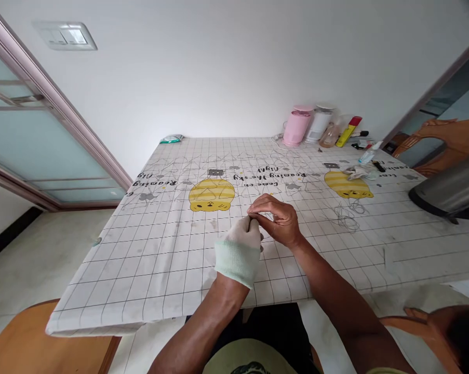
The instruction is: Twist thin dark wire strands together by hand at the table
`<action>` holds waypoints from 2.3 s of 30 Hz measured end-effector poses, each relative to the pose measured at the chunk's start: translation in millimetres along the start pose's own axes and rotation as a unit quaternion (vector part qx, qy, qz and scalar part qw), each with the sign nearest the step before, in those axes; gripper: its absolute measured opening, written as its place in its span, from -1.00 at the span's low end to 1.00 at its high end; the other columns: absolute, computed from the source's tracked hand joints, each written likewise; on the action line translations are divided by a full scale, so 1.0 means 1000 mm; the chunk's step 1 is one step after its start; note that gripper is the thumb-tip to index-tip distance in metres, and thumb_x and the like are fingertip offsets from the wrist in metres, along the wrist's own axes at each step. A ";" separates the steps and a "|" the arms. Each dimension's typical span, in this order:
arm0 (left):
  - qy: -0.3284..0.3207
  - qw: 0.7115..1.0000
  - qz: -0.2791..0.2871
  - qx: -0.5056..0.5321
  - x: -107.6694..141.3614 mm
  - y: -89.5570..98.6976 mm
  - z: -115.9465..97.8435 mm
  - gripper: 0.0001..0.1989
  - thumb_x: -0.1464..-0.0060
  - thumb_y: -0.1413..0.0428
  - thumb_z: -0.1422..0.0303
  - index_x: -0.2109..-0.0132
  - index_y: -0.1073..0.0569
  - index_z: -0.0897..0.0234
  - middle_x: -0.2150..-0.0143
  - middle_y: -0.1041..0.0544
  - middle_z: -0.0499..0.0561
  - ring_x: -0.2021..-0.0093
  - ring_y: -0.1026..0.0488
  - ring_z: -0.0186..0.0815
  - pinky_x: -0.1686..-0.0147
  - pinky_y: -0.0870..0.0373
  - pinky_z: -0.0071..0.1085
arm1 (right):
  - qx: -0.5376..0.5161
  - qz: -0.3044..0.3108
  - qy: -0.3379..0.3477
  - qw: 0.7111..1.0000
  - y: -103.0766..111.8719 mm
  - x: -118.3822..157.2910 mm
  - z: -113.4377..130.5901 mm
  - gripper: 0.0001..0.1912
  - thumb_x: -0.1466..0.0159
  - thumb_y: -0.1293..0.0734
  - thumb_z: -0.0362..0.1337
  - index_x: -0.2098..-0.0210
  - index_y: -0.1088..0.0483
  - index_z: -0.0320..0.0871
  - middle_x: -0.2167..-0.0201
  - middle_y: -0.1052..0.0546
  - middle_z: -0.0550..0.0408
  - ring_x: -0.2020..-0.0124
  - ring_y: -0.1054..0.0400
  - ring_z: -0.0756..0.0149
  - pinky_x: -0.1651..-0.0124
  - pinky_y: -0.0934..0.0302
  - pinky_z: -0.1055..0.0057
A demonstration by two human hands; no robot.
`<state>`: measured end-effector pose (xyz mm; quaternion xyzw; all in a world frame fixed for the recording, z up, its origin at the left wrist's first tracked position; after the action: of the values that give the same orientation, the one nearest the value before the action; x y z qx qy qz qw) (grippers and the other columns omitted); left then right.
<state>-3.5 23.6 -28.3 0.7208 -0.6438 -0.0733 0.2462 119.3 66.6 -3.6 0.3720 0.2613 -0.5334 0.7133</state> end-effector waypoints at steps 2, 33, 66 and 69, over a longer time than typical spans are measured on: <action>0.005 1.000 0.001 0.029 -0.006 -0.001 0.004 -0.70 -0.31 0.05 0.28 0.37 -0.45 0.17 0.45 -0.59 -0.13 0.54 -0.55 -0.35 0.42 -0.31 -0.40 | -0.011 0.015 -0.048 0.999 -0.002 0.001 -0.010 -0.91 -0.39 -0.45 -0.28 0.11 -0.58 0.01 0.19 -0.63 0.06 0.15 -0.53 0.19 0.04 -0.45 0.15; -0.030 0.959 0.022 0.280 -0.059 0.034 0.042 -0.80 -0.15 -0.19 0.29 0.17 -0.59 0.34 0.28 -0.64 0.08 0.48 -0.49 -0.39 0.44 -0.46 -0.45 | -0.218 0.061 -0.316 0.921 -0.024 0.016 -0.042 -0.65 -0.45 -0.36 0.02 0.28 -0.41 -0.13 0.37 -0.63 0.01 0.53 -0.49 0.29 0.53 -0.30 0.39; -0.033 0.990 0.049 0.130 -0.065 0.038 0.060 -0.81 -0.10 -0.17 0.31 0.39 -0.58 0.31 0.45 -0.61 0.04 0.51 -0.45 -0.40 0.46 -0.37 -0.49 | -0.260 -0.012 -0.385 0.885 -0.030 0.029 -0.069 -0.58 -0.34 -0.46 0.10 0.19 -0.61 -0.18 0.25 -0.66 -0.10 0.36 -0.55 0.22 0.44 -0.38 0.37; -0.035 0.989 0.044 0.136 -0.065 0.041 0.060 -0.81 -0.11 -0.16 0.32 0.39 -0.59 0.31 0.45 -0.61 0.04 0.51 -0.45 -0.40 0.45 -0.37 -0.49 | -0.256 0.007 -0.378 0.890 -0.031 0.028 -0.067 -0.58 -0.36 -0.44 0.09 0.17 -0.62 -0.17 0.22 -0.66 -0.11 0.34 -0.56 0.22 0.44 -0.37 0.37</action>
<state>-75.4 68.2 -76.0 0.7152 -0.6874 0.0001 0.1263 99.2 99.8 -72.5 -0.0515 0.0966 -0.5434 0.8323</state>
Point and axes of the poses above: each hand's wrist, its own x-axis away from the middle knuckle, its own y-axis out of the back of the hand, z = x × y, the point moved 7 cm from there along -x, towards the middle knuckle
